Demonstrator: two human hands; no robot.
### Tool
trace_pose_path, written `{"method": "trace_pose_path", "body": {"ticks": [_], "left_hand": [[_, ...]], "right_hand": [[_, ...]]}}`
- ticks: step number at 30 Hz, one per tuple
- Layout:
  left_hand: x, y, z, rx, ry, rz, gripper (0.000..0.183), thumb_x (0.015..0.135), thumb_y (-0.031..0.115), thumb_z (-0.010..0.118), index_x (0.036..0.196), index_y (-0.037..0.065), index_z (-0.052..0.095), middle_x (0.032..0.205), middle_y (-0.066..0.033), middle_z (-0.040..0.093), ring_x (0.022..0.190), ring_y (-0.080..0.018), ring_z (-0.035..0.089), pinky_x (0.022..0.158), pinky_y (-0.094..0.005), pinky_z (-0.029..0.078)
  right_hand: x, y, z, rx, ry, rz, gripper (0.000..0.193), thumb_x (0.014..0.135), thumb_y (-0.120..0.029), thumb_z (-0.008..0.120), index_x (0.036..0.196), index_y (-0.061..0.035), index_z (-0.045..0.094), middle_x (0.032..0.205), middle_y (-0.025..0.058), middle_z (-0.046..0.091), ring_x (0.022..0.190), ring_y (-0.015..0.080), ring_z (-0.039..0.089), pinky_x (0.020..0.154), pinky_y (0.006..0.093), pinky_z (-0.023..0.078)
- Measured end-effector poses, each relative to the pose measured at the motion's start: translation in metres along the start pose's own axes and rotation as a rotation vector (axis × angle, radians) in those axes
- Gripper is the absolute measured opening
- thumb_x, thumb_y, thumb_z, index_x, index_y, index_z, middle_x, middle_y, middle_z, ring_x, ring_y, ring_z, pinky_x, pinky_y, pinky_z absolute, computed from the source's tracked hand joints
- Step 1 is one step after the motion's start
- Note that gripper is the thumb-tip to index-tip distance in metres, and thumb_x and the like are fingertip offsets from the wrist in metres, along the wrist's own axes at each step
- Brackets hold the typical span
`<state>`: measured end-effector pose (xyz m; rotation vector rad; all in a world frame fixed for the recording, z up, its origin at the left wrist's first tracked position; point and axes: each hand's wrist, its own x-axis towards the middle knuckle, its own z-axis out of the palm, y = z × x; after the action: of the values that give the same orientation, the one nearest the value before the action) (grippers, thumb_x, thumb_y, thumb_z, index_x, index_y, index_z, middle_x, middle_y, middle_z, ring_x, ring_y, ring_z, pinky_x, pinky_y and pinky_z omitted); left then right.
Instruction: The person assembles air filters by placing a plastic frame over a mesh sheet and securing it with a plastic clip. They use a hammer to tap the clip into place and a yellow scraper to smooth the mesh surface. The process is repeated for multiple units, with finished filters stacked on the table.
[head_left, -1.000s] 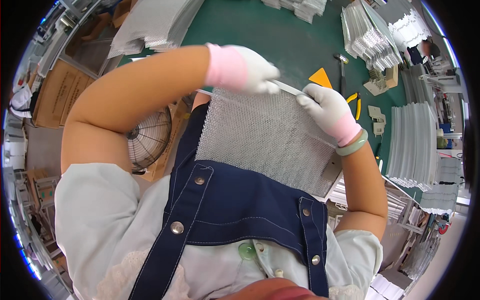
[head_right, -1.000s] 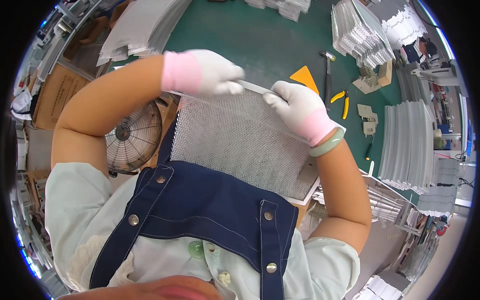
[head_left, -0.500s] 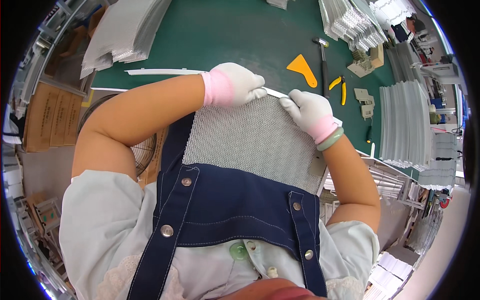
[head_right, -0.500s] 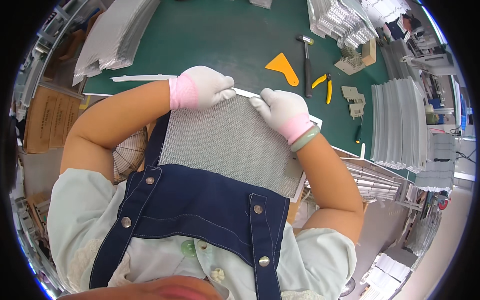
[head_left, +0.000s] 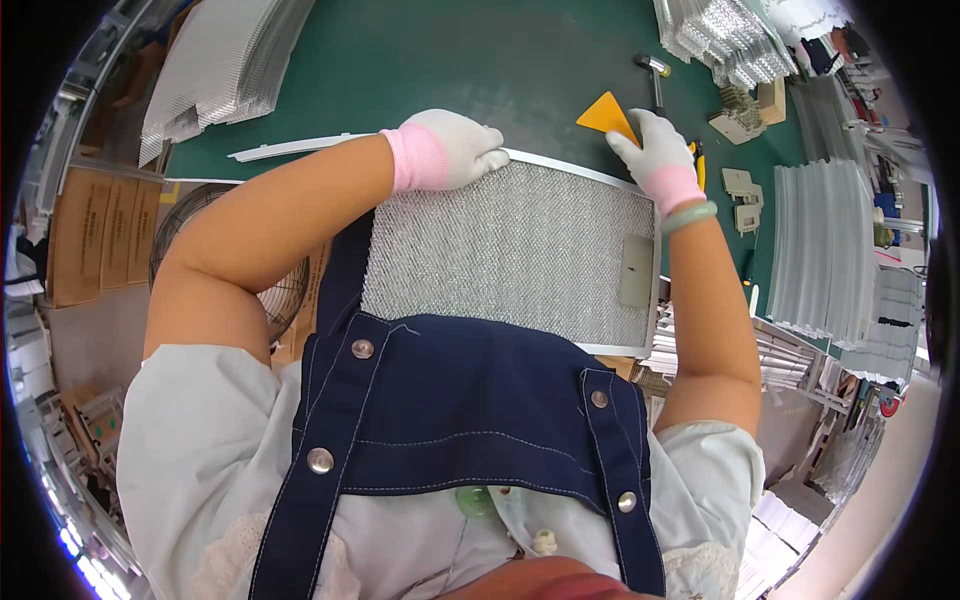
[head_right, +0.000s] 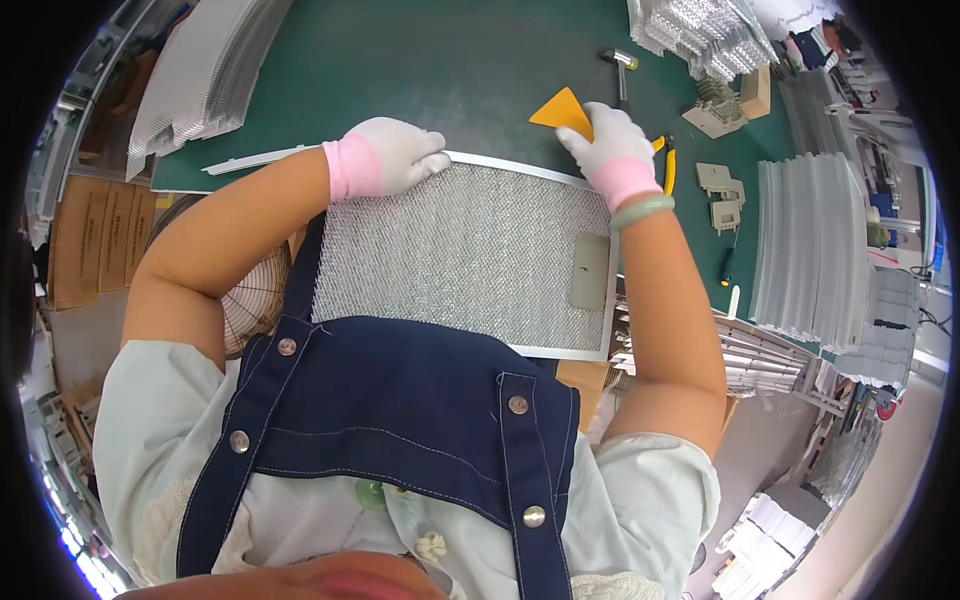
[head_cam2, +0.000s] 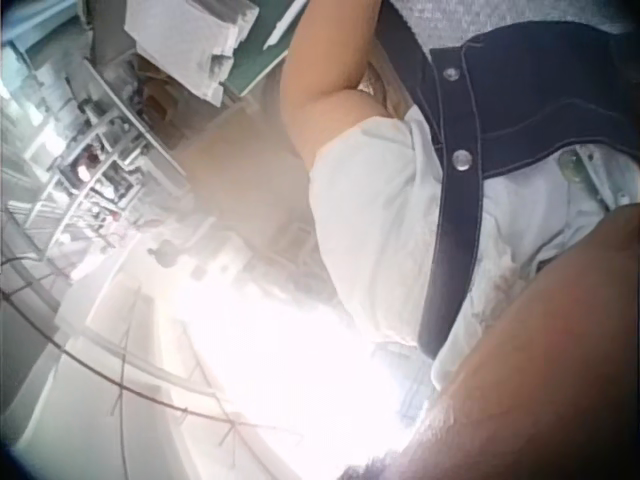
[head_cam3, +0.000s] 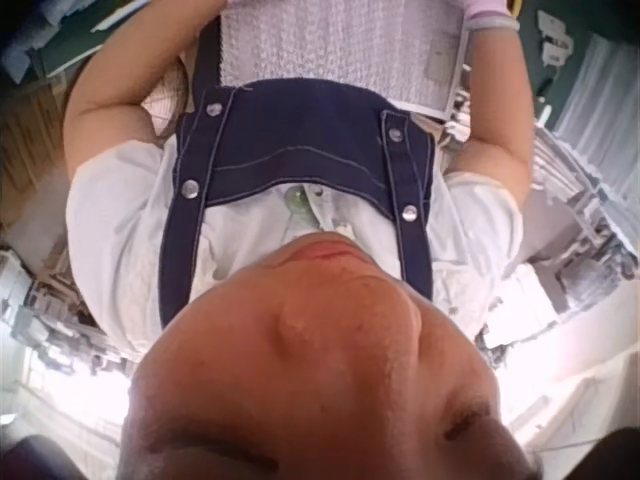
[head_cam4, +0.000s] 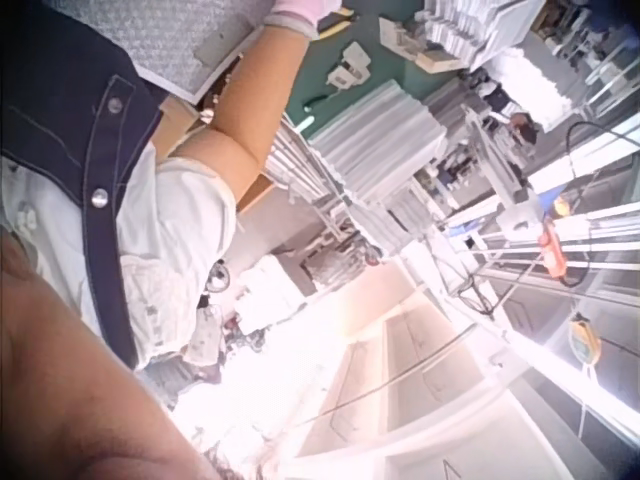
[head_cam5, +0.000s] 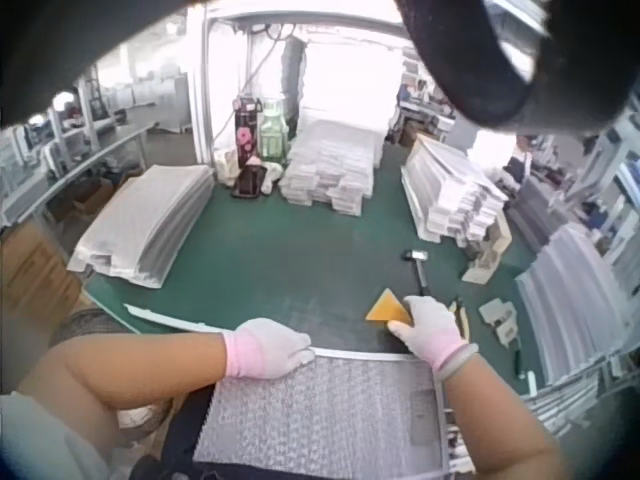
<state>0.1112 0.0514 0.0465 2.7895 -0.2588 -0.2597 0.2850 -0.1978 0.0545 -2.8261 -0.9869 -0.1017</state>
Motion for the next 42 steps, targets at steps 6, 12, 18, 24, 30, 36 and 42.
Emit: {"method": "trace_pose_path", "body": {"ticks": [6, 12, 18, 24, 30, 36, 42], "left_hand": [[0.006, 0.003, 0.002, 0.007, -0.049, -0.062, 0.038, 0.101, 0.038, 0.044, 0.099, 0.004, 0.062, 0.081, -0.0170, 0.067, 0.081, -0.0368, 0.065, 0.075, -0.0471, 0.051], [0.004, 0.003, -0.002, -0.004, -0.062, -0.072, 0.039, 0.101, 0.038, 0.043, 0.100, 0.004, 0.062, 0.083, -0.0164, 0.067, 0.083, -0.0357, 0.066, 0.078, -0.0461, 0.051], [0.012, 0.003, 0.002, 0.016, -0.053, -0.036, 0.039, 0.101, 0.038, 0.044, 0.099, 0.004, 0.062, 0.084, -0.0162, 0.067, 0.083, -0.0353, 0.066, 0.078, -0.0451, 0.051], [0.010, 0.003, 0.000, 0.027, -0.058, -0.030, 0.040, 0.102, 0.038, 0.044, 0.098, 0.003, 0.062, 0.084, -0.0172, 0.067, 0.083, -0.0363, 0.065, 0.078, -0.0446, 0.051], [0.014, 0.004, -0.001, 0.072, -0.083, -0.020, 0.040, 0.102, 0.037, 0.043, 0.096, 0.002, 0.061, 0.082, -0.0176, 0.066, 0.082, -0.0368, 0.065, 0.077, -0.0452, 0.051], [0.010, -0.001, 0.001, 0.050, -0.031, 0.007, 0.039, 0.101, 0.036, 0.043, 0.097, 0.002, 0.062, 0.080, -0.0174, 0.066, 0.080, -0.0371, 0.065, 0.077, -0.0457, 0.051], [0.009, 0.003, 0.006, 0.051, -0.014, 0.026, 0.039, 0.101, 0.036, 0.044, 0.097, 0.003, 0.063, 0.080, -0.0161, 0.066, 0.079, -0.0363, 0.065, 0.076, -0.0456, 0.051]], "right_hand": [[0.033, 0.012, 0.004, 0.218, -0.426, 0.220, 0.049, 0.084, -0.031, 0.073, 0.121, -0.0012, 0.061, 0.114, 0.0191, 0.068, 0.106, 0.0328, 0.066, 0.093, 0.0388, 0.050], [-0.046, -0.042, -0.034, -0.001, 0.075, -0.057, 0.016, 0.091, -0.014, 0.057, 0.104, -0.0044, 0.054, 0.087, 0.0158, 0.067, 0.077, 0.0363, 0.068, 0.064, 0.0468, 0.054], [-0.143, -0.065, -0.012, -0.513, -0.090, -0.142, 0.045, 0.083, -0.015, 0.059, 0.127, -0.0046, 0.059, 0.079, 0.0066, 0.062, 0.068, 0.0238, 0.067, 0.053, 0.0385, 0.054], [-0.127, -0.051, -0.005, -0.488, -0.054, 0.003, 0.037, 0.088, -0.015, 0.056, 0.122, -0.0002, 0.059, 0.081, 0.0089, 0.064, 0.068, 0.0245, 0.069, 0.053, 0.0384, 0.054], [-0.116, -0.053, 0.010, -0.445, -0.158, 0.066, 0.038, 0.089, -0.013, 0.055, 0.123, 0.0029, 0.058, 0.081, 0.0084, 0.065, 0.067, 0.0265, 0.069, 0.058, 0.0389, 0.055], [-0.123, -0.051, -0.006, -0.371, -0.141, -0.084, 0.035, 0.094, -0.015, 0.050, 0.122, 0.0043, 0.058, 0.085, 0.0153, 0.070, 0.075, 0.0323, 0.072, 0.065, 0.0422, 0.057], [-0.097, -0.095, 0.016, -0.311, -0.304, 0.238, 0.028, 0.097, -0.017, 0.045, 0.113, -0.0003, 0.061, 0.078, 0.0144, 0.071, 0.076, 0.0312, 0.073, 0.070, 0.0430, 0.056]]}}
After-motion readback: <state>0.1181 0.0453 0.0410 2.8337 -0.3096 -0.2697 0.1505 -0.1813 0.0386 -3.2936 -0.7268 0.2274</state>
